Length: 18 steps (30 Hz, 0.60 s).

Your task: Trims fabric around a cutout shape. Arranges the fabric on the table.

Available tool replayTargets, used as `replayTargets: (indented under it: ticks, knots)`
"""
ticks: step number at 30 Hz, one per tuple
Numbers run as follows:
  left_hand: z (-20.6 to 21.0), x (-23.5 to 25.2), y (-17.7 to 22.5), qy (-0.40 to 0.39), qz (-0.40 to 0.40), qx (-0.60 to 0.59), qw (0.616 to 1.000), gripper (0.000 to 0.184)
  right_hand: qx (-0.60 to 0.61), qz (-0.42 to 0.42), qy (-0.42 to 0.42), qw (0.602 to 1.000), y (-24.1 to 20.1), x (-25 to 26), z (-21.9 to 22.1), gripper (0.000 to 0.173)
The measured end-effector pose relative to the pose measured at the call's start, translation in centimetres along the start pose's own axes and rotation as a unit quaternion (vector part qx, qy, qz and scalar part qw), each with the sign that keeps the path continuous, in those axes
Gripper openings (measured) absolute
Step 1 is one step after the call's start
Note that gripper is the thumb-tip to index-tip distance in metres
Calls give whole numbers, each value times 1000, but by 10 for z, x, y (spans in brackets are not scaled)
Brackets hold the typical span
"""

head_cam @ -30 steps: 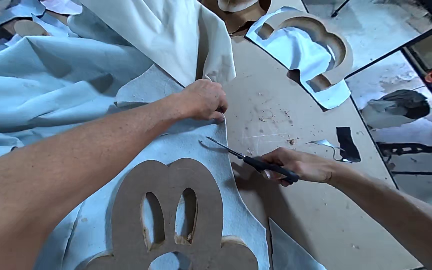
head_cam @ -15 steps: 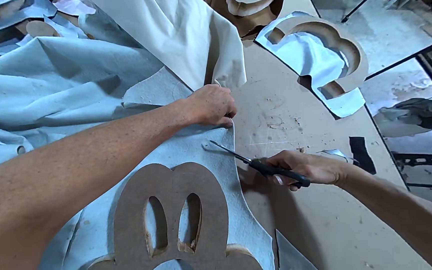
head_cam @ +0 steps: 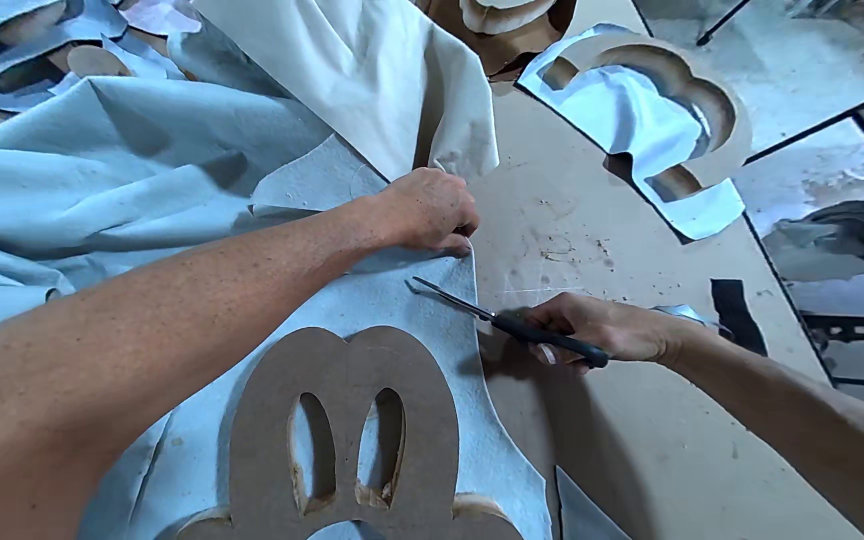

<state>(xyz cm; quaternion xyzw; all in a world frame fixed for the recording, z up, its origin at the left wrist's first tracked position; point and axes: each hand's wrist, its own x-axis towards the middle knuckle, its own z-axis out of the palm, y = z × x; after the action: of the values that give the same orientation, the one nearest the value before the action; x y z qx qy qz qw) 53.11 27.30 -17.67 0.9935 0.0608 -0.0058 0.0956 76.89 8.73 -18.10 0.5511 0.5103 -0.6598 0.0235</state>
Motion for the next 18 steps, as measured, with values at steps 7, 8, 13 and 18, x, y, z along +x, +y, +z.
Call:
replayTargets:
  ticks: [7,8,13,18]
  knots:
    - [-5,-2,3,-5,-10,3,1000,27,-14,-38,6,999,5,1,-2,43]
    - [-6,-2,3,-7,-13,4,1000,26,-14,-36,5,999,4,0,-3,42]
    - [-13,-2,5,-18,-12,8,1000,26,-24,-8,2,1000,-23,6,-8,35]
    - [-16,-3,4,-13,-11,5,1000,27,-36,-34,0,999,-34,18,-15,24]
